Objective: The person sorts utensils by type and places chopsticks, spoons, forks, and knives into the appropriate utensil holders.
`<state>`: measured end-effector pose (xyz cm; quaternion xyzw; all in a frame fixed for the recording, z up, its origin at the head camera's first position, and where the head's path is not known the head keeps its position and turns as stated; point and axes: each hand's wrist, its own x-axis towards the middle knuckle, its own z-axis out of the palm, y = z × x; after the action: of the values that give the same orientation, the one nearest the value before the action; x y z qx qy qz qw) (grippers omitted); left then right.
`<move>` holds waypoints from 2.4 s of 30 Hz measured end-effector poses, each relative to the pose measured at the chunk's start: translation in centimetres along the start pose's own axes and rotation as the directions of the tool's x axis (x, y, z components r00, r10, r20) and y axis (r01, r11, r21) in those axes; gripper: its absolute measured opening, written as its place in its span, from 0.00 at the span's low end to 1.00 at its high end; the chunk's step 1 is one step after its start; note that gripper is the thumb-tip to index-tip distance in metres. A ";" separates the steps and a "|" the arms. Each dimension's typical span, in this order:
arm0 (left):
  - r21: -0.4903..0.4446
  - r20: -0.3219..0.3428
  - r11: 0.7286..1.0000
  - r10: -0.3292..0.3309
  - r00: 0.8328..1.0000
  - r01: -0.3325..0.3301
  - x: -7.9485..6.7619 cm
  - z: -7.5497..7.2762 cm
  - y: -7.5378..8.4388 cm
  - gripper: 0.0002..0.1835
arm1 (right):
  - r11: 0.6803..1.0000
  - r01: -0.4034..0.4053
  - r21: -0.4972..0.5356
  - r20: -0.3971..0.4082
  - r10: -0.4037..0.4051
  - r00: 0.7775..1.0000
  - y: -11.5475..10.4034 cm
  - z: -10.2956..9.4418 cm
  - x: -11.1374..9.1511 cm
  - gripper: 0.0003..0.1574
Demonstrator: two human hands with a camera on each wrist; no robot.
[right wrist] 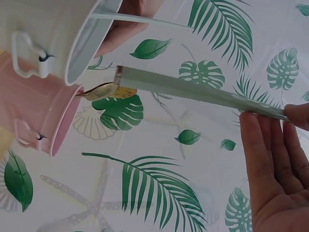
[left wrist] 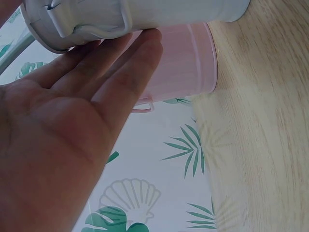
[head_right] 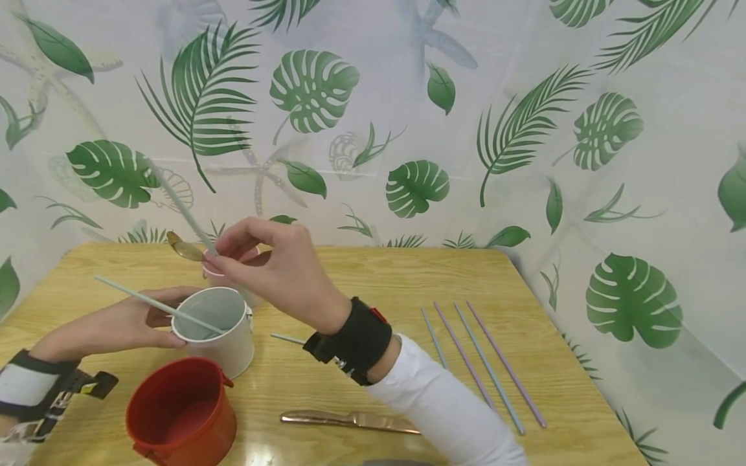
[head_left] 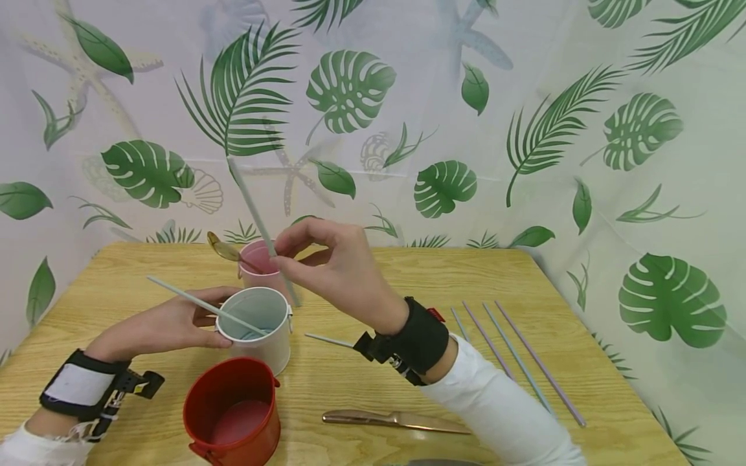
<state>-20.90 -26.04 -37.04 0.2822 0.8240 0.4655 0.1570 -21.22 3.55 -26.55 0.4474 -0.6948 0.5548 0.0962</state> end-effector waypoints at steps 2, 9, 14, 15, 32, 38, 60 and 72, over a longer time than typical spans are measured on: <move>0.000 -0.001 1.000 0.000 1.000 0.000 0.0 0.0 0.0 0.41 | 1.000 -0.001 0.007 0.006 0.001 1.000 0.0 0.2 0.0 0.09; -0.001 -0.002 1.000 -0.016 1.000 0.016 -0.1 0.0 0.1 0.41 | 1.000 -0.015 0.019 0.029 0.014 0.999 0.6 1.0 -0.2 0.08; -0.003 0.008 1.000 -0.015 1.000 0.015 -0.3 -0.1 0.3 0.41 | 0.999 -0.030 0.023 0.048 0.029 0.998 1.2 1.8 -0.3 0.07; -0.008 0.011 1.000 -0.012 1.000 0.012 -0.4 -0.2 0.3 0.41 | 0.999 -0.032 0.023 0.052 0.030 0.998 1.4 2.0 -0.3 0.07; 0.008 0.000 1.000 -0.018 1.000 0.018 -0.4 -0.2 0.6 0.42 | 0.994 -0.035 -0.100 0.218 0.056 0.974 4.5 4.4 -0.7 0.09; -0.004 -0.024 0.999 -0.049 0.998 0.049 -0.4 -0.1 0.6 0.40 | 0.977 -0.037 -0.208 0.298 0.099 0.949 5.0 5.1 -0.6 0.09; 0.020 0.000 0.999 -0.027 1.000 0.027 -0.4 -0.1 0.7 0.45 | 0.900 -0.038 -0.435 0.375 0.220 0.900 5.7 6.8 -0.6 0.07; 0.033 0.001 0.999 0.027 1.000 -0.027 -0.4 -0.2 0.4 0.40 | 0.907 -0.034 -0.421 0.416 0.226 0.881 5.8 7.3 -0.5 0.05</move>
<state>-20.59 -26.25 -36.61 0.2960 0.8276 0.4539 0.1462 -22.50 -2.56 -33.56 0.4866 -0.8256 0.2853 -0.0179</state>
